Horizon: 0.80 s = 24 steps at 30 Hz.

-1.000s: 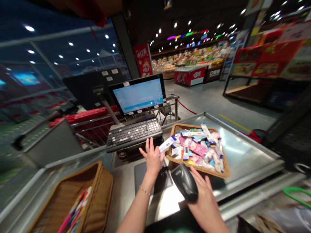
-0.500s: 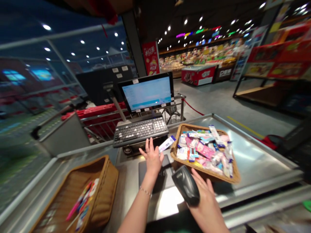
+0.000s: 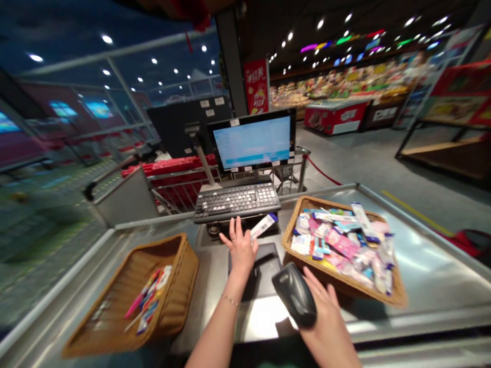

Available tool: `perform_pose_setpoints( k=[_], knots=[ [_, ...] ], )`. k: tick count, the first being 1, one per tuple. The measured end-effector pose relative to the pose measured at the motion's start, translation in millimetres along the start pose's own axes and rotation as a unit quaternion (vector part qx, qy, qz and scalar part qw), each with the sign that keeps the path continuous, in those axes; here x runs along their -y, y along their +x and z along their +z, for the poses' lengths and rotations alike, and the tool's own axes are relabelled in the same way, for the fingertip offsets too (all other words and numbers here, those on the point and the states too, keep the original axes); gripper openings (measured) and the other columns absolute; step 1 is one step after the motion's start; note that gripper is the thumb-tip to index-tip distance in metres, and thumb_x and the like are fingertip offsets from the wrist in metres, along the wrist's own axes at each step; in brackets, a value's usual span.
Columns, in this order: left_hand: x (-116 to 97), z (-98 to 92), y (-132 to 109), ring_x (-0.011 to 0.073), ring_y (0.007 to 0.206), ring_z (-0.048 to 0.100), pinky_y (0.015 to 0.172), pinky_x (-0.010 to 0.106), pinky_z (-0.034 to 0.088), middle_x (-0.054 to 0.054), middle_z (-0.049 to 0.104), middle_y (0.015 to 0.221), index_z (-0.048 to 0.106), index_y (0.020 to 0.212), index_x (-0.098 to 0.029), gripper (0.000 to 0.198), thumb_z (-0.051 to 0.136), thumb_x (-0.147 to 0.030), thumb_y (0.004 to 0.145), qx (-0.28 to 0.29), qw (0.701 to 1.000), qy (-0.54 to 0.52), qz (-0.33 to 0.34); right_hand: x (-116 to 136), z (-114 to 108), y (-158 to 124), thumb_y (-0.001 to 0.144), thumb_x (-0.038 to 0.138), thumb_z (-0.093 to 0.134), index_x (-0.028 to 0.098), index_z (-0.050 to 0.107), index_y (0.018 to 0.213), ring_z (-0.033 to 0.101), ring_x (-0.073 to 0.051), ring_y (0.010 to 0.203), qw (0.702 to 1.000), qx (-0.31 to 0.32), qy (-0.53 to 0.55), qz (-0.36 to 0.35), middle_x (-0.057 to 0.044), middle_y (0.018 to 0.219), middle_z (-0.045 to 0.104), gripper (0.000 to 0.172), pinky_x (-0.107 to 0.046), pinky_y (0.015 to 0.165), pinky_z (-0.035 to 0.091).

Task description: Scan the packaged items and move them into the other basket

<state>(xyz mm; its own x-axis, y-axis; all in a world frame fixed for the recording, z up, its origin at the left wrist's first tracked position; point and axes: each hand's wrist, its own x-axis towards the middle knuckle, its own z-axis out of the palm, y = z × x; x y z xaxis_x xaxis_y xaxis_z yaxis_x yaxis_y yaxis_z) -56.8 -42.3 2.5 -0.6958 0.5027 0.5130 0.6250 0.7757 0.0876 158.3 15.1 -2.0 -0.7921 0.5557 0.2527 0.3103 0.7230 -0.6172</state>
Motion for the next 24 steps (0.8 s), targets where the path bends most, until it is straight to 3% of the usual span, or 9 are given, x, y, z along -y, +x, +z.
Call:
perform_pose_setpoints(
  k=[4, 10, 24],
  knots=[
    [10.1, 0.4, -2.8, 0.0387, 0.143, 0.026, 0.106, 0.077, 0.016, 0.017, 0.037, 0.152, 0.069, 0.092, -0.018, 0.016, 0.061, -0.024, 0.079, -0.015, 1.0, 0.003, -0.008, 3.4, 2.1, 2.3, 0.071, 0.015, 0.045, 0.023, 0.057, 0.127, 0.042, -0.031, 0.137, 1.0, 0.014, -0.005, -0.006, -0.011, 0.131, 0.062, 0.058, -0.067, 0.109, 0.024],
    [21.9, 3.1, -8.0, 0.0384, 0.143, 0.026, 0.105, 0.077, 0.015, 0.016, 0.037, 0.152, 0.069, 0.092, -0.019, 0.016, 0.061, -0.024, 0.079, -0.022, 0.999, 0.007, -0.023, -4.6, 3.4, 5.6, 0.071, 0.017, 0.049, 0.025, 0.054, 0.13, 0.038, -0.032, 0.138, 0.996, 0.084, 0.0, -0.026, -0.009, 0.137, 0.057, 0.06, -0.07, 0.108, 0.024],
    [33.7, -4.5, -14.0, 0.0385, 0.143, 0.026, 0.105, 0.077, 0.014, 0.017, 0.037, 0.152, 0.069, 0.091, -0.018, 0.015, 0.061, -0.024, 0.079, -0.028, 0.998, 0.011, -0.046, 0.6, 12.0, 5.8, 0.071, 0.015, 0.049, 0.022, 0.055, 0.129, 0.04, -0.033, 0.138, 0.995, 0.078, -0.012, -0.053, -0.012, 0.135, 0.059, 0.058, -0.071, 0.109, 0.022]
  ],
)
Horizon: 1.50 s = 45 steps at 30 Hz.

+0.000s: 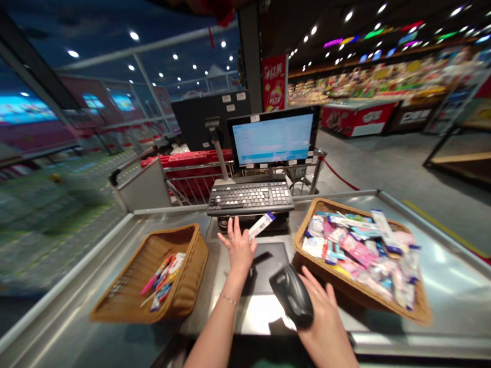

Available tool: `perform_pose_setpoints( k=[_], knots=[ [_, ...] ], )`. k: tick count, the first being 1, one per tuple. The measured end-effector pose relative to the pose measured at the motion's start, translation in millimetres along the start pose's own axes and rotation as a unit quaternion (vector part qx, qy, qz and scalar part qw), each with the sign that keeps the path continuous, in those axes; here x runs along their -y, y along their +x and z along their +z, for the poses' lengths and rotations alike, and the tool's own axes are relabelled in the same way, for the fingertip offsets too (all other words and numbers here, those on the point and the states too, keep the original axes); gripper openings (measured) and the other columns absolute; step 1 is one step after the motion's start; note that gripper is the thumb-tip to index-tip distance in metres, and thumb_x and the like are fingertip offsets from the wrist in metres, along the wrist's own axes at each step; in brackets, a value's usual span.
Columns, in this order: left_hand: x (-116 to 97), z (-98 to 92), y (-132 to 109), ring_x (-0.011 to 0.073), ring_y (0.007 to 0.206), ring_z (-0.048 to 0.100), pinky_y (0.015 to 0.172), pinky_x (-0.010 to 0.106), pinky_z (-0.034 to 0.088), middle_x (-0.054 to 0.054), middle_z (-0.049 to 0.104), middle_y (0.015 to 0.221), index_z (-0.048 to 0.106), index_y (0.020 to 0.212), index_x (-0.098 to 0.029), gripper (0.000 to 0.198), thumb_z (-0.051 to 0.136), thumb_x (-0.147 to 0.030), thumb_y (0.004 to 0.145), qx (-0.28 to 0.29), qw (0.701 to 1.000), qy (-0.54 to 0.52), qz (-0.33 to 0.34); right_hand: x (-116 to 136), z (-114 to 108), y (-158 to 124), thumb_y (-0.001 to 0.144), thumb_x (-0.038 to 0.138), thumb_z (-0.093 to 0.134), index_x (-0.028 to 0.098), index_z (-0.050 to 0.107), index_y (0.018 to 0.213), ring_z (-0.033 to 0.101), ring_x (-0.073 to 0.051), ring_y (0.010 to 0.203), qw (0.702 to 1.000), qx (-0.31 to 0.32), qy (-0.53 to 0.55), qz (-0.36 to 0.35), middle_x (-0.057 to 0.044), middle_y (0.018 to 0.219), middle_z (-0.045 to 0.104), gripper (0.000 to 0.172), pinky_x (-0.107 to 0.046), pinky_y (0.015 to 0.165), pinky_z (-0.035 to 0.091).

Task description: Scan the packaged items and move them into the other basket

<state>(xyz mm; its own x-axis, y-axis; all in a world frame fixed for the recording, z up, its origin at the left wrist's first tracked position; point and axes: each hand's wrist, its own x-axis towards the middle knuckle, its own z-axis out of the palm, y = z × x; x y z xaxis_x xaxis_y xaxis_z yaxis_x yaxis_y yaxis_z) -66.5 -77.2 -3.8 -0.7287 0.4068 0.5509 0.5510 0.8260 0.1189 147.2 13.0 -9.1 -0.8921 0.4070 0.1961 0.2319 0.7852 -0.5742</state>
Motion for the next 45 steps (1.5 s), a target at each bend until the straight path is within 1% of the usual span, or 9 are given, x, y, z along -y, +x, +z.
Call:
perform_pose_setpoints(
  k=[4, 6, 9, 17, 22, 27, 33, 38, 45],
  knots=[
    [6.2, -2.7, -2.4, 0.0383, 0.143, 0.026, 0.105, 0.077, 0.013, 0.016, 0.037, 0.152, 0.069, 0.091, -0.019, 0.015, 0.061, -0.024, 0.079, 0.006, 1.0, 0.005, -0.013, 7.0, 2.7, 1.2, 0.07, 0.017, 0.051, 0.022, 0.055, 0.128, 0.04, -0.034, 0.137, 1.0, 0.013, 0.007, -0.016, -0.012, 0.134, 0.059, 0.058, -0.072, 0.108, 0.022],
    [10.0, -3.9, -3.6, 0.0381, 0.143, 0.026, 0.105, 0.078, 0.012, 0.016, 0.037, 0.152, 0.069, 0.091, -0.019, 0.015, 0.061, -0.024, 0.079, 0.01, 1.0, 0.01, -0.02, 11.9, 5.2, 1.2, 0.07, 0.014, 0.048, 0.022, 0.056, 0.126, 0.04, -0.033, 0.137, 1.0, -0.018, 0.002, -0.015, -0.012, 0.133, 0.06, 0.057, -0.071, 0.109, 0.021],
    [15.4, -5.3, -5.4, 0.0376, 0.144, 0.025, 0.105, 0.077, 0.01, 0.015, 0.037, 0.152, 0.068, 0.09, -0.019, 0.014, 0.061, -0.025, 0.079, 0.011, 0.999, 0.017, -0.03, 17.4, 9.2, 1.1, 0.071, 0.014, 0.046, 0.021, 0.055, 0.127, 0.041, -0.033, 0.137, 0.999, -0.029, 0.009, -0.023, -0.012, 0.131, 0.062, 0.057, -0.07, 0.109, 0.02],
    [26.1, -11.6, -9.3, 0.0372, 0.144, 0.024, 0.106, 0.077, 0.006, 0.015, 0.037, 0.152, 0.068, 0.09, -0.018, 0.014, 0.061, -0.024, 0.079, 0.011, 0.998, 0.028, -0.049, 22.1, 13.5, 4.7, 0.07, 0.011, 0.045, 0.021, 0.057, 0.123, 0.041, -0.033, 0.136, 0.998, -0.016, 0.038, -0.045, -0.013, 0.128, 0.063, 0.055, -0.072, 0.109, 0.017],
    [30.7, -16.3, -11.6, 0.0377, 0.144, 0.024, 0.106, 0.077, 0.006, 0.015, 0.037, 0.152, 0.068, 0.09, -0.018, 0.014, 0.06, -0.024, 0.08, 0.014, 0.997, 0.03, -0.064, 26.5, 13.5, 6.8, 0.071, 0.015, 0.049, 0.021, 0.058, 0.122, 0.044, -0.034, 0.135, 0.997, -0.013, 0.047, -0.052, -0.012, 0.127, 0.064, 0.053, -0.071, 0.11, 0.018],
    [34.8, -20.3, -13.3, 0.0369, 0.144, 0.025, 0.107, 0.076, 0.006, 0.015, 0.038, 0.152, 0.069, 0.091, -0.019, 0.016, 0.058, -0.024, 0.08, 0.015, 0.997, 0.037, -0.072, 30.8, 12.3, 10.1, 0.07, 0.017, 0.053, 0.021, 0.058, 0.124, 0.042, -0.034, 0.136, 0.997, 0.008, 0.052, -0.048, -0.013, 0.128, 0.063, 0.054, -0.07, 0.111, 0.017],
    [42.4, -24.3, -15.9, 0.0365, 0.144, 0.024, 0.107, 0.076, 0.005, 0.015, 0.037, 0.152, 0.068, 0.091, -0.019, 0.015, 0.059, -0.024, 0.08, 0.014, 0.995, 0.047, -0.082, 36.0, 11.7, 13.9, 0.071, 0.017, 0.052, 0.019, 0.059, 0.122, 0.043, -0.035, 0.135, 0.996, 0.021, 0.055, -0.064, -0.014, 0.129, 0.063, 0.051, -0.072, 0.109, 0.017],
    [50.0, -26.8, -18.6, 0.0377, 0.144, 0.024, 0.106, 0.077, 0.007, 0.016, 0.037, 0.152, 0.068, 0.091, -0.019, 0.015, 0.06, -0.024, 0.079, 0.009, 0.994, 0.059, -0.088, 40.7, 11.7, 17.0, 0.071, 0.018, 0.052, 0.02, 0.061, 0.121, 0.043, -0.033, 0.135, 0.995, 0.028, 0.056, -0.079, -0.013, 0.127, 0.064, 0.051, -0.069, 0.111, 0.018],
    [60.0, -30.3, -22.4, 0.0381, 0.144, 0.023, 0.106, 0.077, 0.007, 0.016, 0.037, 0.152, 0.068, 0.091, -0.018, 0.015, 0.059, -0.024, 0.08, 0.005, 0.993, 0.069, -0.1, 47.2, 14.1, 20.6, 0.074, 0.025, 0.057, 0.021, 0.06, 0.121, 0.042, -0.034, 0.136, 0.992, 0.041, 0.08, -0.086, -0.014, 0.128, 0.064, 0.048, -0.069, 0.112, 0.014]
  ],
)
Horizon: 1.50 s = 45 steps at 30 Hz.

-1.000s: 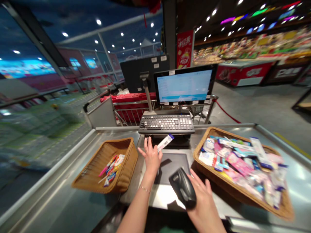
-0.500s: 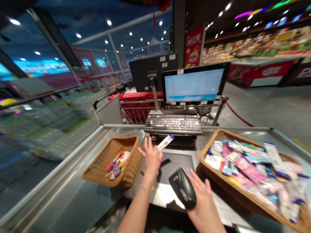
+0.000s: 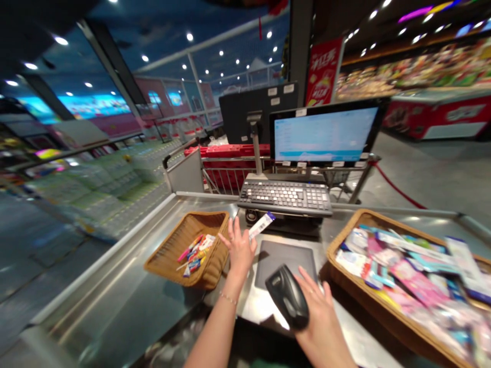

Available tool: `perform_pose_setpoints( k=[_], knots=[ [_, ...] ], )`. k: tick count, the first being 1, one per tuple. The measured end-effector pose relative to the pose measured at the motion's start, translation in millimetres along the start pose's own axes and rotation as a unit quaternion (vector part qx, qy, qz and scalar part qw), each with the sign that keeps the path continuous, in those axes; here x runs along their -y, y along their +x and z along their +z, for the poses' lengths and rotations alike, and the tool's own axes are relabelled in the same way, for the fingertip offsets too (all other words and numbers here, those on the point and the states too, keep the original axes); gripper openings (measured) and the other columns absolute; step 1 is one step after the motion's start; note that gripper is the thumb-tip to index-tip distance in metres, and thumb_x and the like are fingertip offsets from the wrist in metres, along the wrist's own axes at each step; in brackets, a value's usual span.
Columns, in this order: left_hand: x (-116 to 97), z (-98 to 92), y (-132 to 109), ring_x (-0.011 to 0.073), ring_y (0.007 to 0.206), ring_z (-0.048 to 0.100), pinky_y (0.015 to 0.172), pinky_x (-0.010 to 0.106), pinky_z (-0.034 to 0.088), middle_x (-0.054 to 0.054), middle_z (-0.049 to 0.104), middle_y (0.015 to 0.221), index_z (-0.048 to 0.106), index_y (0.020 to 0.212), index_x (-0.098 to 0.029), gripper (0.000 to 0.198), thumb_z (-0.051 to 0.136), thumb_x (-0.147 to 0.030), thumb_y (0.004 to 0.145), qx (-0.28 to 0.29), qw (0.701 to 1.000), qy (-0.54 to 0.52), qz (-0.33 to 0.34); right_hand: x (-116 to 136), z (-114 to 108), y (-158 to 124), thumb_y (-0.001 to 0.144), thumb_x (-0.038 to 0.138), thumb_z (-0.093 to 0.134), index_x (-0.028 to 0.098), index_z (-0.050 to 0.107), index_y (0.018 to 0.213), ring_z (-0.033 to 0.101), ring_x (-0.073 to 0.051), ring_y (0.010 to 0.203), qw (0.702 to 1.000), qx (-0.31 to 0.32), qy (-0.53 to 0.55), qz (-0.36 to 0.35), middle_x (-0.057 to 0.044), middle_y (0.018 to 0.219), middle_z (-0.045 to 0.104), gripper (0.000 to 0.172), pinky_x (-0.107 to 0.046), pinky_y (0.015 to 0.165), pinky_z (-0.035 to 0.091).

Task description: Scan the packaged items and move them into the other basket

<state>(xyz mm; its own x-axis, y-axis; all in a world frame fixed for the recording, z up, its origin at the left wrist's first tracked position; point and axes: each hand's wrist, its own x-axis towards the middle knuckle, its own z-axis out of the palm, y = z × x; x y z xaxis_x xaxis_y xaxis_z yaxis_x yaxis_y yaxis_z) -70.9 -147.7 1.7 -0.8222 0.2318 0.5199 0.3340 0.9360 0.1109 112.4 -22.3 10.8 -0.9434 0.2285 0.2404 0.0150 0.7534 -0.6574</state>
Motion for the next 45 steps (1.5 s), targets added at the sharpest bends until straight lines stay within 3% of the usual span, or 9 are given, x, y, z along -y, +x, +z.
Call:
perform_pose_setpoints(
  k=[13, 29, 45],
  knots=[
    [23.0, -5.4, -4.7, 0.0375, 0.144, 0.025, 0.108, 0.075, 0.01, 0.016, 0.039, 0.151, 0.068, 0.089, -0.018, 0.015, 0.059, -0.025, 0.079, -0.022, 0.999, 0.03, -0.017, 4.9, 13.0, 5.4, 0.072, 0.013, 0.051, 0.023, 0.059, 0.123, 0.04, -0.032, 0.137, 0.999, 0.025, -0.008, -0.036, -0.01, 0.13, 0.063, 0.052, -0.069, 0.111, 0.015],
    [45.4, -10.2, -8.4, 0.0372, 0.144, 0.026, 0.108, 0.075, 0.008, 0.016, 0.038, 0.151, 0.068, 0.087, -0.019, 0.013, 0.06, -0.025, 0.079, -0.044, 0.997, 0.046, -0.05, 16.2, 21.8, 13.1, 0.076, 0.024, 0.055, 0.023, 0.06, 0.124, 0.044, -0.034, 0.134, 0.997, 0.049, -0.015, -0.064, -0.013, 0.128, 0.064, 0.048, -0.067, 0.11, 0.019],
    [64.7, -16.6, -8.1, 0.0365, 0.143, 0.026, 0.112, 0.07, 0.008, 0.013, 0.039, 0.152, 0.069, 0.092, -0.02, 0.017, 0.063, -0.025, 0.077, -0.053, 0.993, 0.052, -0.093, 20.9, 37.9, 21.4, 0.077, 0.018, 0.052, 0.023, 0.058, 0.125, 0.042, -0.032, 0.136, 0.994, 0.065, 0.006, -0.092, -0.011, 0.132, 0.061, 0.048, -0.07, 0.11, 0.018]
  ],
)
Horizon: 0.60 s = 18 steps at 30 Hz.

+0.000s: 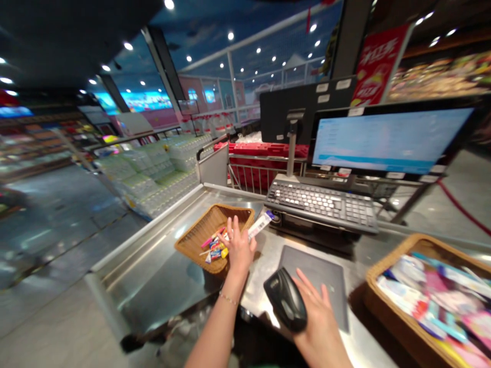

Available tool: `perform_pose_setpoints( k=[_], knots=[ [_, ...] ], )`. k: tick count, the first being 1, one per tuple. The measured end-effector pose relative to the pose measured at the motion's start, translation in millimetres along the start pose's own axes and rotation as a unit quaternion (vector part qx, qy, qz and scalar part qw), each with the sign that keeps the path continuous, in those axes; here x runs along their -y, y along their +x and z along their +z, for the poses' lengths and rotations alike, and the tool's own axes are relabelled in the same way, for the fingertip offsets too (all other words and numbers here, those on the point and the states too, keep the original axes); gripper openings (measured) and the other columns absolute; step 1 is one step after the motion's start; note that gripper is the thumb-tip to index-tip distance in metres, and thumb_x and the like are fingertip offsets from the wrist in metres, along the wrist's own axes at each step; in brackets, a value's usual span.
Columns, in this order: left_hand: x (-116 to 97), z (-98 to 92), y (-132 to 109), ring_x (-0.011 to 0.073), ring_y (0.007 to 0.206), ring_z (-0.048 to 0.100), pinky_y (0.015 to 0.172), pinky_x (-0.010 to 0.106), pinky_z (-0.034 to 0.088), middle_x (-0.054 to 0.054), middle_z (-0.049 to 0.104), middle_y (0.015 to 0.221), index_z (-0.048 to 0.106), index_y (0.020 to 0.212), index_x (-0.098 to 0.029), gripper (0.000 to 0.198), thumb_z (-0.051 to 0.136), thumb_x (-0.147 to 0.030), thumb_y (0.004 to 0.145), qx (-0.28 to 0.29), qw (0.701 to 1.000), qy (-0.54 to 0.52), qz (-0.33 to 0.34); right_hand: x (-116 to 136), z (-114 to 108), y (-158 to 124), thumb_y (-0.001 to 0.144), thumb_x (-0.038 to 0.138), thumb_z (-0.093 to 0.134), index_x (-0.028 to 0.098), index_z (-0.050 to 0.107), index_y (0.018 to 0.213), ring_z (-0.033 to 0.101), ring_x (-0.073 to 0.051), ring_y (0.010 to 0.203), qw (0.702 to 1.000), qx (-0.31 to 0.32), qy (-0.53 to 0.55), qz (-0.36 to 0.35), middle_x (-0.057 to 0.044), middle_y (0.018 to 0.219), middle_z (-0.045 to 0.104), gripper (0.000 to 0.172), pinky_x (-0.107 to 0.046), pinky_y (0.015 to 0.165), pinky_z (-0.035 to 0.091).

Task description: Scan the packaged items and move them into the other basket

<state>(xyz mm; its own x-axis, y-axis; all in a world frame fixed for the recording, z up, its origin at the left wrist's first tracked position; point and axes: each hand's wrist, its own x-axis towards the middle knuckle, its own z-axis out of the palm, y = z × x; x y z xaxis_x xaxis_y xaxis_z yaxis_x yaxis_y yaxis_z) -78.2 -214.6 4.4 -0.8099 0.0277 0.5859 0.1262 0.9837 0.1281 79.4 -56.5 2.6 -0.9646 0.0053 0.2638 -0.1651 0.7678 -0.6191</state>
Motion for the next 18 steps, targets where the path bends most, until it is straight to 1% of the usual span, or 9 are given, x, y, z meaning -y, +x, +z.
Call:
perform_pose_setpoints(
  k=[7, 13, 18],
  knots=[
    [8.8, -2.9, 0.2, 0.0369, 0.143, 0.028, 0.11, 0.073, 0.009, 0.013, 0.039, 0.152, 0.07, 0.09, -0.02, 0.015, 0.063, -0.024, 0.077, -0.003, 1.0, 0.013, -0.015, 3.8, 4.4, 5.9, 0.078, 0.029, 0.061, 0.023, 0.059, 0.125, 0.042, -0.034, 0.136, 1.0, 0.01, 0.023, -0.007, -0.012, 0.131, 0.062, 0.048, -0.069, 0.11, 0.018],
    [18.8, -4.6, 0.2, 0.0382, 0.143, 0.025, 0.107, 0.077, 0.008, 0.013, 0.039, 0.152, 0.07, 0.09, -0.02, 0.015, 0.062, -0.024, 0.078, 0.004, 0.999, 0.019, -0.033, 4.9, 10.5, 10.7, 0.079, 0.029, 0.059, 0.025, 0.059, 0.124, 0.043, -0.034, 0.135, 0.999, 0.018, 0.027, -0.02, -0.01, 0.132, 0.062, 0.046, -0.071, 0.11, 0.018],
    [26.6, -5.0, 0.4, 0.0376, 0.144, 0.025, 0.108, 0.075, 0.006, 0.014, 0.038, 0.152, 0.071, 0.095, -0.019, 0.019, 0.061, -0.023, 0.079, 0.012, 0.998, 0.023, -0.052, 3.2, 14.3, 14.9, 0.081, 0.034, 0.058, 0.024, 0.058, 0.126, 0.043, -0.035, 0.135, 0.999, 0.03, 0.017, -0.029, -0.011, 0.133, 0.061, 0.046, -0.071, 0.109, 0.019]
  ],
)
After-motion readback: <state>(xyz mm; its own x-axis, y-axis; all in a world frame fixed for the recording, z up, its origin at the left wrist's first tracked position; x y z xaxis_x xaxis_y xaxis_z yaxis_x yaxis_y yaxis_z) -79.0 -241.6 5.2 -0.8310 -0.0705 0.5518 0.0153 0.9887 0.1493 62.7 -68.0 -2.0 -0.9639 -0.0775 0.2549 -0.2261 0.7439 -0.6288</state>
